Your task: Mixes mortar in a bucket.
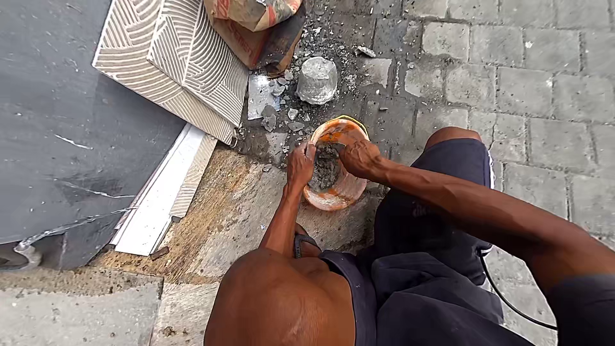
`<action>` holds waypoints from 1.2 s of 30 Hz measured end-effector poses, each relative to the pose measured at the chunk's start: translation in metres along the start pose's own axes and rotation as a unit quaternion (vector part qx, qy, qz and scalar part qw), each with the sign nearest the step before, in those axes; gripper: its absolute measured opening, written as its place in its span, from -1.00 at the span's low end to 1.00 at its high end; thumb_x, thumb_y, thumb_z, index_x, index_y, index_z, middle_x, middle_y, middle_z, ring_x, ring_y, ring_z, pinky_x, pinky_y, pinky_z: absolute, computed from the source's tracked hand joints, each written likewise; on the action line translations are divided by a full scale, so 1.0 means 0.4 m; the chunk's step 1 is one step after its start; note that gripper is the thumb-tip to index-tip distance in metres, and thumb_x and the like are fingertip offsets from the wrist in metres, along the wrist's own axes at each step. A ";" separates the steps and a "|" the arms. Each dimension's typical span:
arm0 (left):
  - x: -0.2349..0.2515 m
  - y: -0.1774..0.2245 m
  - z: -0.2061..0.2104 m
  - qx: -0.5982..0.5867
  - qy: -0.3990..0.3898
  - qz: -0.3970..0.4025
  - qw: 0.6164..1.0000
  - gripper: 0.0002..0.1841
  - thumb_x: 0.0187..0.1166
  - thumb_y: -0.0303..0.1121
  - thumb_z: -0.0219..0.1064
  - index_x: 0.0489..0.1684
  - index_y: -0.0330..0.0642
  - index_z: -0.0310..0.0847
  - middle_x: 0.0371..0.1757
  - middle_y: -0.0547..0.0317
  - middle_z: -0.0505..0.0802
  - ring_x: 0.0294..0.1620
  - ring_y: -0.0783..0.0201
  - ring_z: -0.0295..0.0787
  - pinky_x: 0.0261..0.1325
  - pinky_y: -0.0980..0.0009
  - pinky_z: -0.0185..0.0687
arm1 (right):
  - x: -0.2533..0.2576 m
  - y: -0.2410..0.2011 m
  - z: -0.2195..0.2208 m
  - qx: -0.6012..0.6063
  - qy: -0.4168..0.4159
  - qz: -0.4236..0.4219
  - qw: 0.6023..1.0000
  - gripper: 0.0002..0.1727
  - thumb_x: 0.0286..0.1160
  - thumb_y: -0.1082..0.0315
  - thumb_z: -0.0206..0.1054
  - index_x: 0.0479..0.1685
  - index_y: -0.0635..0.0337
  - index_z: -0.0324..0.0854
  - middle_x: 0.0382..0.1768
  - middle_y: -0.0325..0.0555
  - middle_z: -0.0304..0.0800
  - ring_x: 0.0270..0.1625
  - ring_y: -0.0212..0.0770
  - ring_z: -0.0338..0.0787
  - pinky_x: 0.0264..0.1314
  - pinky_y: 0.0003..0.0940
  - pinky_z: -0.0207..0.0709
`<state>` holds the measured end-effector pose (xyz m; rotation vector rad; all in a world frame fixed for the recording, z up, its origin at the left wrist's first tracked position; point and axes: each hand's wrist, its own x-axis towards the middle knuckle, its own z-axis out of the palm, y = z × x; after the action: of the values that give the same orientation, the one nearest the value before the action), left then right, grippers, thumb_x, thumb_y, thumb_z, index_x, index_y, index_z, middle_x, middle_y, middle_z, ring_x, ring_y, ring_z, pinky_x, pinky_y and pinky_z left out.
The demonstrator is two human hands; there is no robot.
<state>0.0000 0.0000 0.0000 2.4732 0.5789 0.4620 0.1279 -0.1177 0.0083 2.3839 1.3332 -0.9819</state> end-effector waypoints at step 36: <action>0.042 -0.119 0.079 -0.110 -0.105 -0.164 0.975 -0.48 0.86 -0.10 -0.10 0.24 -0.26 0.75 -0.09 -0.21 0.88 0.01 -0.09 0.85 0.19 -0.17 0.61 | -0.107 -0.016 0.016 0.011 0.031 -0.036 0.999 -0.79 0.69 0.44 0.15 -0.08 0.32 0.70 -0.16 0.23 0.80 -0.02 0.28 0.83 -0.06 0.20 0.66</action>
<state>0.0139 0.0304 -0.0493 2.1291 0.7843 0.1233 0.1045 -0.1455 0.0324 2.4174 1.4453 -0.9542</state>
